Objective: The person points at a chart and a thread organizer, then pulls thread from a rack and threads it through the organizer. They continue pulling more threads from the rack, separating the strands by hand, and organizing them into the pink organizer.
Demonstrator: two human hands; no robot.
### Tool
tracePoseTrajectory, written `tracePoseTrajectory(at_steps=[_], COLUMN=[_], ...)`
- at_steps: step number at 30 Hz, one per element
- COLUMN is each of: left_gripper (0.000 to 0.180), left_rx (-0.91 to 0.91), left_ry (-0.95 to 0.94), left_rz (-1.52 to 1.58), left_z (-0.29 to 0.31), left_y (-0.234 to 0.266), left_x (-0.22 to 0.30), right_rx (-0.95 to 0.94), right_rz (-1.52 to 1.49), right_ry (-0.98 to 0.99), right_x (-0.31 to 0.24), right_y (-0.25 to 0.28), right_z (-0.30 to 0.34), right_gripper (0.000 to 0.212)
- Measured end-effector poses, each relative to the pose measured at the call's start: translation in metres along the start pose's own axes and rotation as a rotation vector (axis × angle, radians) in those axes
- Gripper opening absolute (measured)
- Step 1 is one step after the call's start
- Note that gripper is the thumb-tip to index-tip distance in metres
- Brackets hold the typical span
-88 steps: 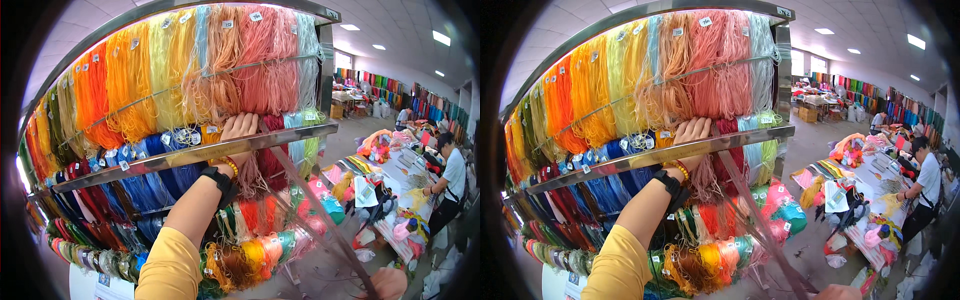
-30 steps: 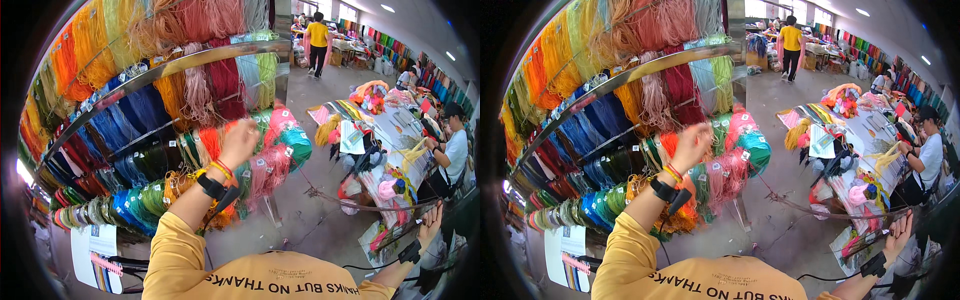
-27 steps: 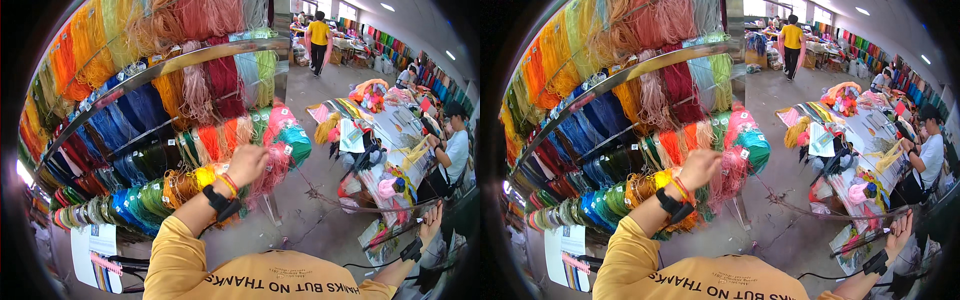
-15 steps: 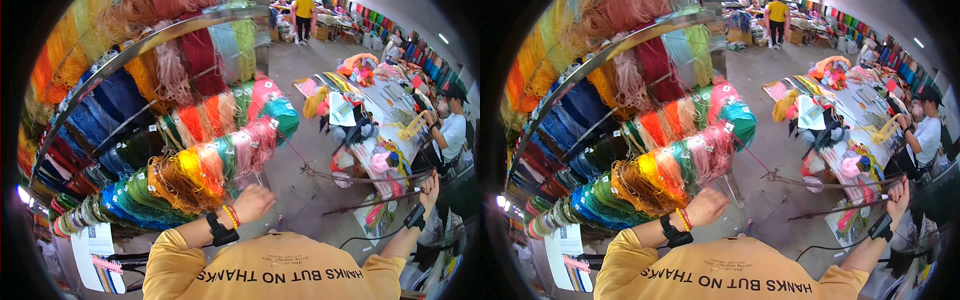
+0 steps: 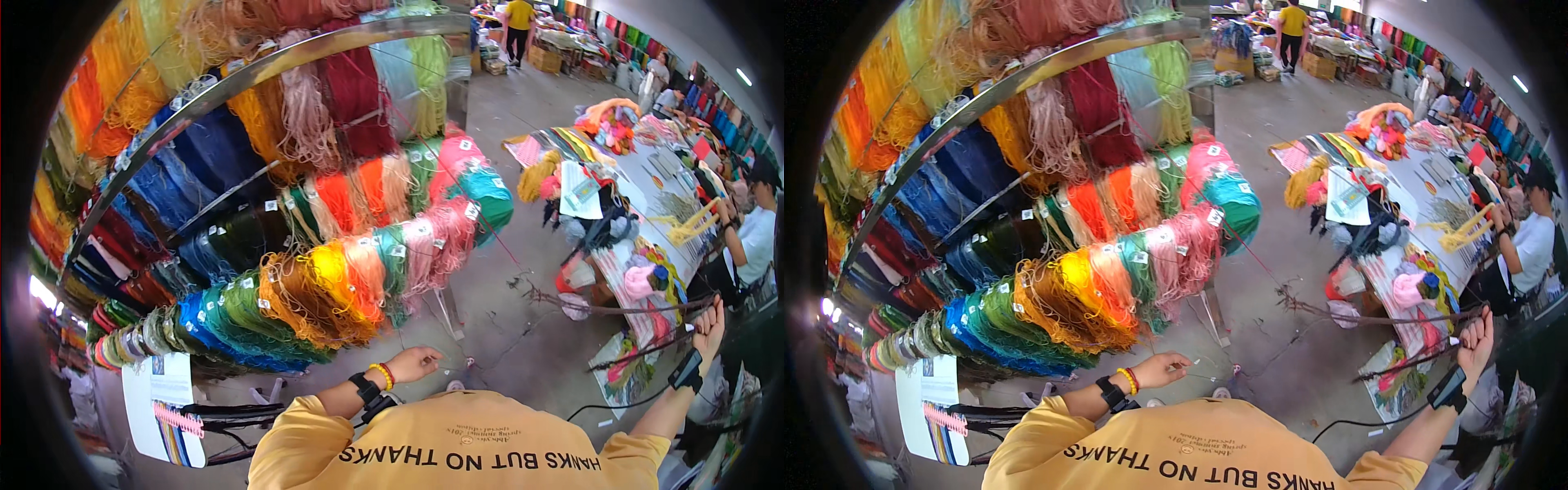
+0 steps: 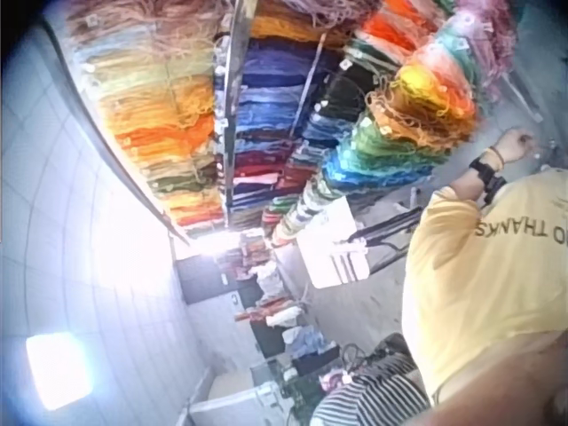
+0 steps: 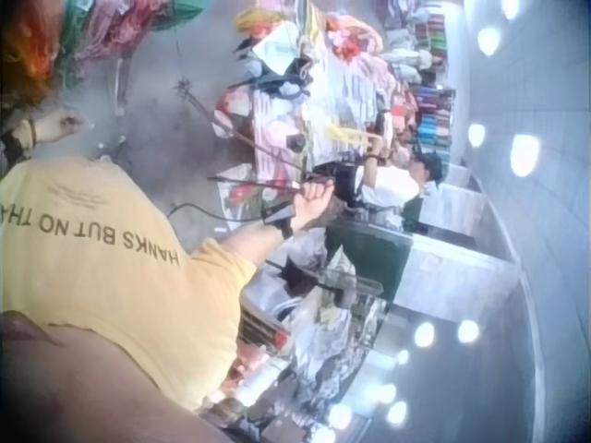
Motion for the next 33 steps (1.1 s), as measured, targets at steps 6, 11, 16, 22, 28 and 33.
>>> tracePoseTrajectory(at_steps=[6, 11, 16, 22, 28, 33], left_gripper=[0.03, 0.028, 0.025, 0.012, 0.007, 0.007], left_rx=[0.415, 1.464, 0.887, 1.109, 0.892, 1.002], left_ry=[-0.46, -0.463, 0.137, -0.41, -0.305, -0.122], left_rz=[-0.451, -0.28, 1.165, 0.128, -0.248, -0.217], left_z=[0.006, -0.039, -0.099, 0.017, 0.091, 0.125], left_y=[0.104, 0.245, 0.251, 0.201, 0.129, 0.127], left_x=[0.121, 0.143, 0.099, 0.189, 0.117, 0.097], right_rx=[0.088, 0.066, 0.018, -0.037, -0.148, -0.316], right_rz=[0.04, 0.04, -0.001, -0.003, 0.014, 0.031], right_ry=[0.012, 0.003, -0.046, -0.073, -0.165, -0.246], right_x=[0.012, 0.026, 0.053, 0.075, 0.124, 0.159], right_y=[-0.017, -0.047, -0.08, -0.102, -0.164, -0.203], right_z=[0.001, 0.002, -0.002, -0.01, -0.016, -0.021], right_gripper=[0.024, 0.021, 0.021, 0.022, 0.022, 0.021])
Point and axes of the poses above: each hand's wrist, its own z-axis away from the middle knuckle, its own y-axis out of the back of the hand, x = y × z, the point moved 6 cm from there along -z, towards the middle knuckle, and after that the axes turned 14 degrees about x, right-handed, at the moved point
